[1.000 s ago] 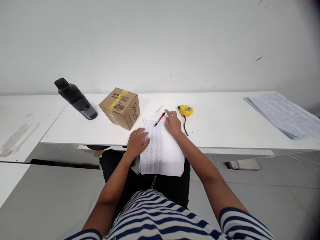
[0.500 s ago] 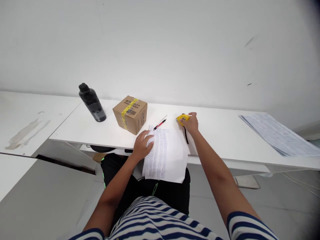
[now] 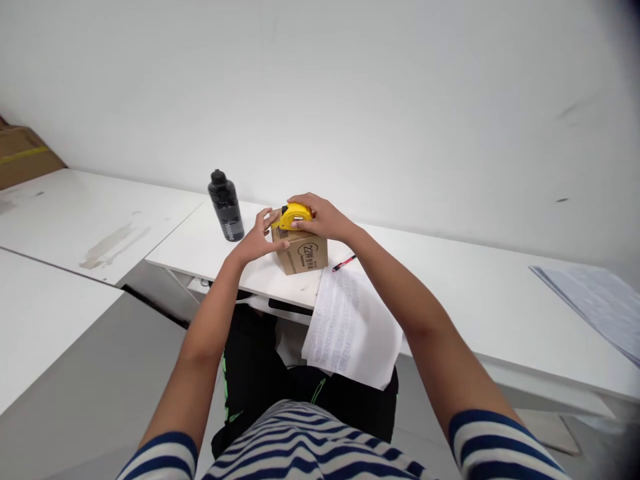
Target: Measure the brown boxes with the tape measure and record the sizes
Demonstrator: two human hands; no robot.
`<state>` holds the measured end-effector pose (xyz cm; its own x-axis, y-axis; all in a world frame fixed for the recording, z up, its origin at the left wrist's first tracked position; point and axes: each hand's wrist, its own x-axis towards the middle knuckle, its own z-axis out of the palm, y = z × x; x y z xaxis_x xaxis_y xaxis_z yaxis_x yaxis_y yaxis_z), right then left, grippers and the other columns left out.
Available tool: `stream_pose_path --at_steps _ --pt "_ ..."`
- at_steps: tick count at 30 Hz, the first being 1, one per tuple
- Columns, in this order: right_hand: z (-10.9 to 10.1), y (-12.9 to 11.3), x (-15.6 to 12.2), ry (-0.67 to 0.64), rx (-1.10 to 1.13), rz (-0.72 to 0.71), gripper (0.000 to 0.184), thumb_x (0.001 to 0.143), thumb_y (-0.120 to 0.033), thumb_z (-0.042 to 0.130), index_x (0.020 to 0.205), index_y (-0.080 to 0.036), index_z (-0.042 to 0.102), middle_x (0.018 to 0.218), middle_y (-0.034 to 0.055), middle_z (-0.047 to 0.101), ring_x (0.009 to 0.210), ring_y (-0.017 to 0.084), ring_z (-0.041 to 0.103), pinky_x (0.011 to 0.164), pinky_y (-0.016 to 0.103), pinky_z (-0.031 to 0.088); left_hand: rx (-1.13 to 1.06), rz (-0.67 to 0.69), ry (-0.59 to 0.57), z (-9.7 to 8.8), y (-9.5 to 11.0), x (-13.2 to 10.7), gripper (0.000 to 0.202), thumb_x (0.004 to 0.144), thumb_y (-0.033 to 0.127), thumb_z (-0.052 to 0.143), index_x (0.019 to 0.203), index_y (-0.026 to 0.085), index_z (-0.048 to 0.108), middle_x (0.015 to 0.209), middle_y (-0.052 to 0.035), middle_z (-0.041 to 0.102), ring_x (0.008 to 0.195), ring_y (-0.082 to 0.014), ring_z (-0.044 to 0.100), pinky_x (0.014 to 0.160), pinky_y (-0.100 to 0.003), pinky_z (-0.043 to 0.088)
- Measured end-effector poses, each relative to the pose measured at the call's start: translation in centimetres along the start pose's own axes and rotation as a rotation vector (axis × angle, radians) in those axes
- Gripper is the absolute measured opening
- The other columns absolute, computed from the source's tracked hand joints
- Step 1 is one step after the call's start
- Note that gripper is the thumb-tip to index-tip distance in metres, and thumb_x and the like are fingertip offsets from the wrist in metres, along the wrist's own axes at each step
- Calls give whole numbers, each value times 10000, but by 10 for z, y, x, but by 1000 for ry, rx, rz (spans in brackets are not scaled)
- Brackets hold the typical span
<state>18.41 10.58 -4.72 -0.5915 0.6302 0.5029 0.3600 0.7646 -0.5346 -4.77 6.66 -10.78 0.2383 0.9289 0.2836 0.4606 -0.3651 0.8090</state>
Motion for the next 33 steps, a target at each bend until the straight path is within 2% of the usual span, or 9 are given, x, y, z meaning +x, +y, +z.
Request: stream_pose_path --at_steps 2,4,9,14,18,23,29,31,33 --pt "10 -10 12 -95 -43 -31 506 841 -375 643 1319 -226 569 1303 111 605 1158 293 587 1017 492 458 -103 10 -101 -9 -7 0 1131 699 473 804 1568 267 109 1594 -177 379 1482 -313 376 1189 -557 334" --pt "18 -15 22 -166 -85 -33 487 854 -342 614 1326 -234 559 1323 109 603 1167 300 584 1024 506 449 -171 6 -132 -8 -10 3 1186 682 447 824 1581 273 70 1565 -181 413 1447 -325 426 1178 -563 350" --pt "21 -7 30 -219 -89 -2 496 866 -327 571 1351 -232 528 1350 118 572 1201 305 567 1038 508 455 -247 4 33 17 -16 12 1171 773 489 753 1591 293 -62 1611 -180 288 1489 -323 354 1194 -514 355" --pt "13 14 28 -205 -119 -33 505 874 -313 548 1372 -250 498 1316 114 554 1202 301 560 1065 534 439 -215 11 43 27 -21 18 1211 767 483 754 1572 293 -131 1589 -201 290 1500 -323 314 1161 -519 385" --pt "12 22 26 -223 -129 -22 512 890 -331 538 1392 -254 470 1281 114 553 1180 297 562 1049 533 452 -243 1 44 28 -24 17 1147 792 462 725 1563 303 -109 1620 -204 247 1521 -313 270 1124 -511 419" --pt "8 19 26 -257 -168 -38 495 894 -317 531 1381 -239 485 1245 119 557 1144 300 571 1017 516 472 -222 -6 50 29 -26 13 1114 812 456 718 1569 322 -88 1649 -194 221 1533 -311 254 1107 -518 433" --pt "-15 27 14 -274 -207 -9 506 887 -342 559 1378 -232 512 1238 131 576 1144 321 568 1019 534 461 -184 35 40 29 -25 13 1025 845 463 674 1582 343 -28 1630 -139 302 1494 -295 340 1088 -491 465" --pt "-29 35 1 -257 -220 20 509 885 -357 572 1379 -243 520 1247 129 583 1147 327 568 1014 543 463 -165 45 33 27 -22 13 966 859 480 650 1592 322 42 1631 -136 304 1479 -302 369 1082 -484 480" --pt "-46 45 -16 -205 -232 75 503 876 -363 589 1366 -259 541 1252 124 591 1144 333 570 1001 547 471 -103 66 28 26 -17 12 801 880 501 615 1565 288 260 1633 -124 311 1491 -316 352 1124 -484 452"
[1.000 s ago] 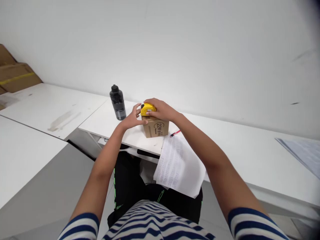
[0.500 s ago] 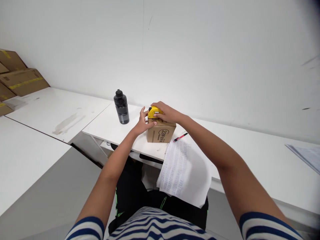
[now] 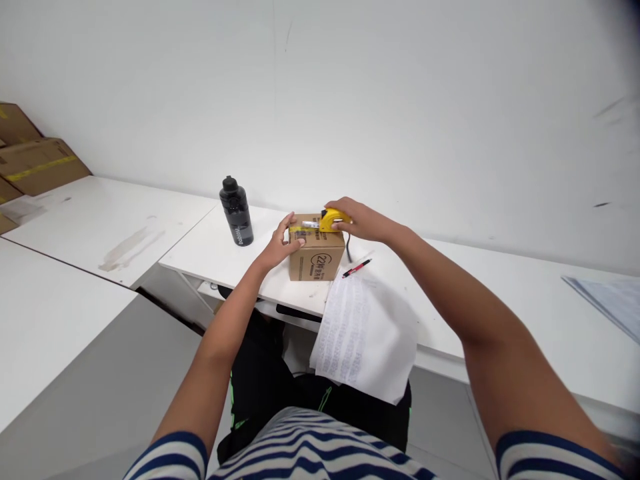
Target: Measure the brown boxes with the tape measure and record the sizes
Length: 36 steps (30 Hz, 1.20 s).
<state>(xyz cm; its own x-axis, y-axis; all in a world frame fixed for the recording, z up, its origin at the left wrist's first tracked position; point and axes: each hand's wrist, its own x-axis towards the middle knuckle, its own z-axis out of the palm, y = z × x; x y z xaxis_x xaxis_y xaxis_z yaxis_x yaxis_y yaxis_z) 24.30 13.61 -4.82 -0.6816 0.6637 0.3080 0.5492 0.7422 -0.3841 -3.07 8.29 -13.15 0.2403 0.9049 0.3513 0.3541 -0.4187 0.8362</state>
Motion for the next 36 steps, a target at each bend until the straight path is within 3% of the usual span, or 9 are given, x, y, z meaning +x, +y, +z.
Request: stream_pose_path --at_steps 3,5,8,11,17,21,26,29,36 --pt "-13 19 -30 98 21 125 498 852 -358 612 1338 -258 570 1259 119 600 1161 335 568 1002 545 474 118 44 -6 -1 4 0 515 920 520 548 1355 250 592 1624 -95 345 1529 -319 278 1208 -481 352" --pt "-18 24 -43 152 47 166 500 847 -363 616 1331 -248 570 1285 116 596 1191 330 558 1031 545 457 154 57 7 0 3 -1 483 933 508 533 1334 249 607 1622 -95 349 1537 -312 260 1213 -491 339" --pt "-17 17 -42 185 61 166 502 862 -374 604 1343 -241 546 1313 113 579 1203 321 552 1048 534 446 102 41 49 3 -2 -1 721 925 481 560 1559 284 279 1636 -135 315 1522 -297 297 1138 -500 428" --pt "-7 -6 -14 162 57 111 504 875 -353 582 1358 -224 513 1316 123 560 1190 311 549 1042 509 450 12 22 47 6 -7 -1 1005 913 506 580 1582 313 -144 1657 -175 251 1521 -275 308 1090 -487 469" --pt "31 -53 55 41 143 -108 497 877 -309 558 1360 -218 483 1324 127 537 1172 291 552 1033 487 455 -136 -58 52 12 -9 -4 1164 883 551 616 1511 330 -339 1678 -176 180 1517 -273 320 1145 -494 415" --pt "48 -58 69 -59 113 -150 502 879 -316 536 1375 -246 497 1267 112 549 1156 297 563 1035 513 457 -365 -122 150 21 -5 -9 1240 818 482 732 1545 333 -262 1677 -155 182 1540 -290 252 1173 -477 375" --pt "43 -51 64 -107 74 -127 516 875 -352 542 1387 -290 515 1291 110 549 1163 317 573 1036 538 463 -535 -199 254 33 2 -14 1225 776 430 790 1566 372 -143 1678 -136 180 1520 -312 288 1209 -476 303" --pt "40 -51 60 -108 58 -118 530 870 -346 538 1397 -293 510 1302 114 543 1187 325 562 1046 544 457 -508 -183 316 36 5 -15 1074 791 386 770 1566 403 27 1700 -87 97 1543 -313 223 1213 -464 293" --pt "30 -63 54 -178 11 -66 552 874 -337 527 1422 -276 494 1346 127 517 1176 317 573 1044 511 458 -429 -188 304 38 10 -17 746 861 308 652 1515 327 292 1622 -68 308 1469 -284 348 1178 -432 346"
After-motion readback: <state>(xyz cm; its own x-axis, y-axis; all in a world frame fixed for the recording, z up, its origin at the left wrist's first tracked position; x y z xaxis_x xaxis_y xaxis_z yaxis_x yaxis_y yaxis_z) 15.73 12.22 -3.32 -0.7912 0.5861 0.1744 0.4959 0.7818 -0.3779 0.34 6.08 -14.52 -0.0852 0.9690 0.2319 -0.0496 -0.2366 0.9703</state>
